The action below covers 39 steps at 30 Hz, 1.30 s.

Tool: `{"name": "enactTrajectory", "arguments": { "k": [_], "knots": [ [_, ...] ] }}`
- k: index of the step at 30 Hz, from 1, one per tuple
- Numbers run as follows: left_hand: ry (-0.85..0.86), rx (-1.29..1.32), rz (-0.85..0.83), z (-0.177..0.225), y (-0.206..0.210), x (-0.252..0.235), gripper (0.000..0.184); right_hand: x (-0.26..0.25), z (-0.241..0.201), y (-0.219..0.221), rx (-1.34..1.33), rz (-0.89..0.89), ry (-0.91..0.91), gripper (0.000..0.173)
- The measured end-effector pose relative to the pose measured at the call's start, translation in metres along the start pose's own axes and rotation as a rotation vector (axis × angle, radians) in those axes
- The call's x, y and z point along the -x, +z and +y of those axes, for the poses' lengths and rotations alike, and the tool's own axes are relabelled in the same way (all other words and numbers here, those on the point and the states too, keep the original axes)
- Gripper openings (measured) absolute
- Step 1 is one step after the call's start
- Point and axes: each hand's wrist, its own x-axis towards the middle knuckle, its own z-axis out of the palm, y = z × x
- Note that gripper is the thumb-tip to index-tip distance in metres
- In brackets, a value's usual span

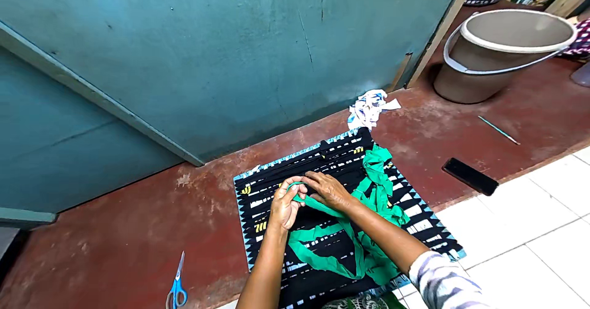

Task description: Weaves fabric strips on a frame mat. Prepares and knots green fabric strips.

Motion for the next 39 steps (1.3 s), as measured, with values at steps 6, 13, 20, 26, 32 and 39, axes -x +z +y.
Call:
{"name": "enactTrajectory", "arguments": {
  "k": [6,13,20,26,32,39],
  "knots": [
    [0.064,0.150,0.149,0.019,-0.018,-0.011,0.031,-0.012,-0.012,0.024,0.007,0.398,-0.348,0.052],
    [-0.055,0.036,0.246,0.006,-0.045,-0.026,0.031,-0.017,-0.031,-0.003,-0.150,0.055,-0.514,0.019],
    [-0.184,0.022,0.234,-0.026,-0.077,-0.023,0.027,-0.045,-0.063,-0.058,0.130,-0.858,0.126,0.022],
    [-0.115,-0.107,0.335,-0.044,-0.062,-0.001,0.021,-0.074,-0.062,-0.063,0.235,-1.100,0.469,0.032],
    [-0.128,-0.558,0.221,-0.061,-0.068,0.016,0.034,-0.075,-0.015,-0.053,-0.187,-1.132,0.526,0.019],
    [-0.126,-0.909,0.127,-0.055,-0.079,0.021,0.013,-0.060,-0.002,-0.038,-0.789,-0.675,0.834,0.023]
  ]
}}
